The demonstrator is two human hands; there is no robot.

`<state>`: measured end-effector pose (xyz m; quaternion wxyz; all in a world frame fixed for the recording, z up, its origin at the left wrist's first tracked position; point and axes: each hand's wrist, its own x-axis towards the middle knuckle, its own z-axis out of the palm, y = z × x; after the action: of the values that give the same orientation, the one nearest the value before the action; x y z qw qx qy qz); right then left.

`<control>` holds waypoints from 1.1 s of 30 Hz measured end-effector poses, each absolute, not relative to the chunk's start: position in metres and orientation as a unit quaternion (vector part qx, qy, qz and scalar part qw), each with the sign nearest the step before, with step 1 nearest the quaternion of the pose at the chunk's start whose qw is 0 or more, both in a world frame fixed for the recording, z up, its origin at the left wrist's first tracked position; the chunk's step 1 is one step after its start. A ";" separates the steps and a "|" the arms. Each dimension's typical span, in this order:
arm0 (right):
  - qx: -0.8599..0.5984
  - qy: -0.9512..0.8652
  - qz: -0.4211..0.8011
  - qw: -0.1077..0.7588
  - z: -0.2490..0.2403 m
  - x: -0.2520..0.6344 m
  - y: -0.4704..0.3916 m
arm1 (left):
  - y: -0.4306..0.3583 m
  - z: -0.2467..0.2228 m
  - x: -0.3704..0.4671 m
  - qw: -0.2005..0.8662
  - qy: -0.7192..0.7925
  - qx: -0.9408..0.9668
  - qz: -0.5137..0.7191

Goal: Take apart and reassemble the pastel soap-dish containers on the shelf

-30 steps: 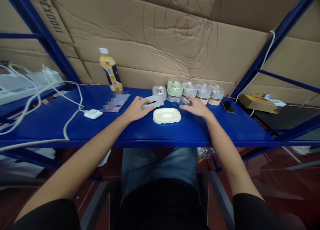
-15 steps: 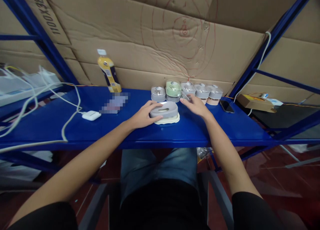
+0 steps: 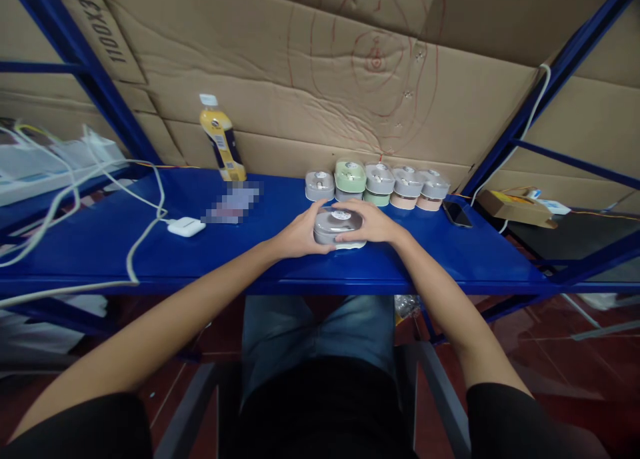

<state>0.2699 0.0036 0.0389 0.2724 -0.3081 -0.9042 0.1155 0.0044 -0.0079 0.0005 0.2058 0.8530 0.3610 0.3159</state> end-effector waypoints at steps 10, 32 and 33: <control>-0.317 -0.906 0.134 0.246 0.035 0.270 0.000 | -0.008 0.003 0.002 0.181 0.356 0.870 0.289; -0.438 -0.837 0.071 0.320 0.015 0.267 0.006 | -0.012 0.040 -0.020 -0.046 0.732 0.655 0.179; -0.442 -0.836 0.071 0.318 0.016 0.267 0.006 | -0.003 0.043 -0.019 -0.042 0.731 0.657 0.182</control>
<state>0.2668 0.0060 0.0157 0.3177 -0.4418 -0.8360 0.0712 -0.0190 -0.0029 0.0428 -0.0424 0.6568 0.7305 0.1822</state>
